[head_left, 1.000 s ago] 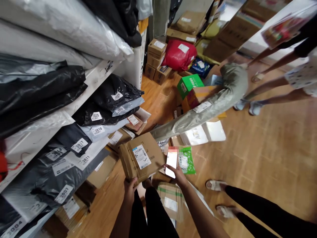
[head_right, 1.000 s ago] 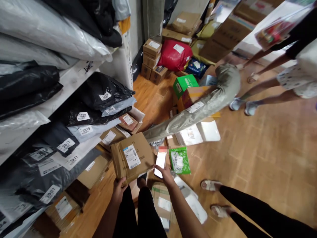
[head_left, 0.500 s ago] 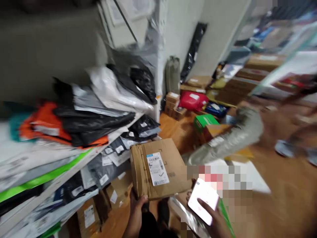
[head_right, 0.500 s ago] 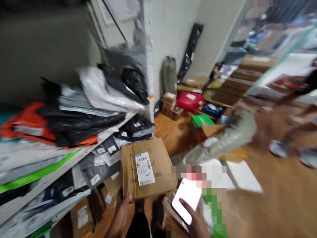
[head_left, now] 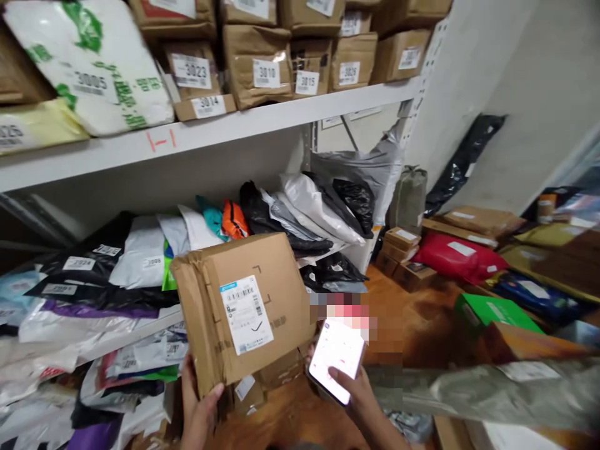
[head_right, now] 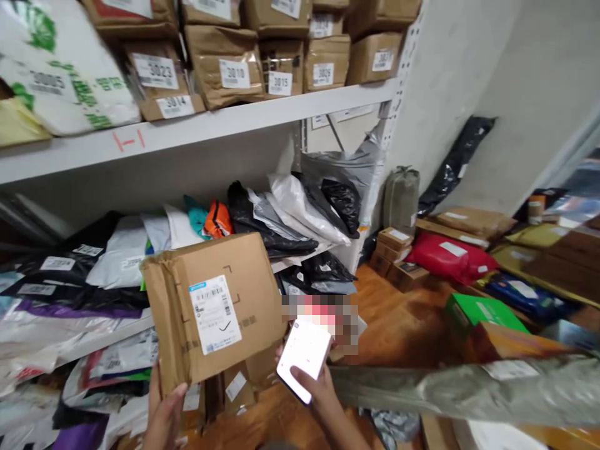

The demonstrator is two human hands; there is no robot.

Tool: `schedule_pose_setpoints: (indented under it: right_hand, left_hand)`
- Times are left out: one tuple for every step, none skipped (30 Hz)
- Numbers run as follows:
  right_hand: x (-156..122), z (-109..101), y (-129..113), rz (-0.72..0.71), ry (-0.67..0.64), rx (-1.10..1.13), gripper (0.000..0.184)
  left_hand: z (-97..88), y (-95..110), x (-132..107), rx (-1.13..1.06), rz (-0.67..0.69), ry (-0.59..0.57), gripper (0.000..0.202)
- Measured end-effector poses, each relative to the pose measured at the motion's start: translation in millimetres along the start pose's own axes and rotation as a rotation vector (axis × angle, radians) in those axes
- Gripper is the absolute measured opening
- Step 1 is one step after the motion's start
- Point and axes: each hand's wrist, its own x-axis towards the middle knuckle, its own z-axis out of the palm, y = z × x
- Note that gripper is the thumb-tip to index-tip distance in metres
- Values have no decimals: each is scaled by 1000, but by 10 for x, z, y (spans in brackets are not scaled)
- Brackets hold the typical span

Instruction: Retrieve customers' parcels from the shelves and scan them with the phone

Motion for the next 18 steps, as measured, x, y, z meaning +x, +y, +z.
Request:
schedule_pose_setpoints:
  right_hand:
    - [75,122,65,6,-45,-4,59]
    - [144,233,135,15,-81,-12,56]
    - [203,332,206,25,-108,-24,53]
    - [250,419,276,33,-128,-36,51]
    - [285,495,342,37,-145,-45,51]
    - [309,559,401,41,-158,-48,52]
    - [323,611,451,47,-162,-47,56]
    - [329,650,490,55,-159,-45,59]
    - [331,679,517,67,-153,-42,63]
    - [330,696,531,81,-146,-38,65]
    - [330,704,534,95,-138,-33,66]
    - [331,705,527,106,-128,-27,68]
    - [334,700,511,111,-118,-16,69]
    - [339,691,488,116,-108,-1,71]
    - [346,680,460,124,-100,13,73]
    - [354,669,429,128,-89,25,75]
    - [363,658,396,123,-74,32,77]
    - [371,650,364,115,-53,31,79]
  left_hand:
    - [-98,33,149,19,51,-5,98]
    - [-187,57,295,37,96,1,99]
    - [-263,74,430,56,141,16,99]
    - [-322,88,551,85,184,41,99]
    - [-362,101,654,104,214,67,98]
    - [-381,118,737,108,234,89,98]
    - [-381,141,799,98,246,115,98]
    - [-364,172,843,78,254,140,99]
    - [-332,211,871,56,258,162,99]
    - [-291,260,886,32,260,183,99]
    - [-243,317,894,-1,258,198,99]
    - [-195,380,897,-44,246,209,98]
    - [-149,446,898,-93,223,219,97]
    - [-108,512,900,-143,194,232,97]
    - [-75,574,902,-191,166,250,97]
    - [-51,628,905,-232,145,269,96]
    - [-35,672,907,-260,133,282,96]
    - [-27,705,907,-274,131,289,96]
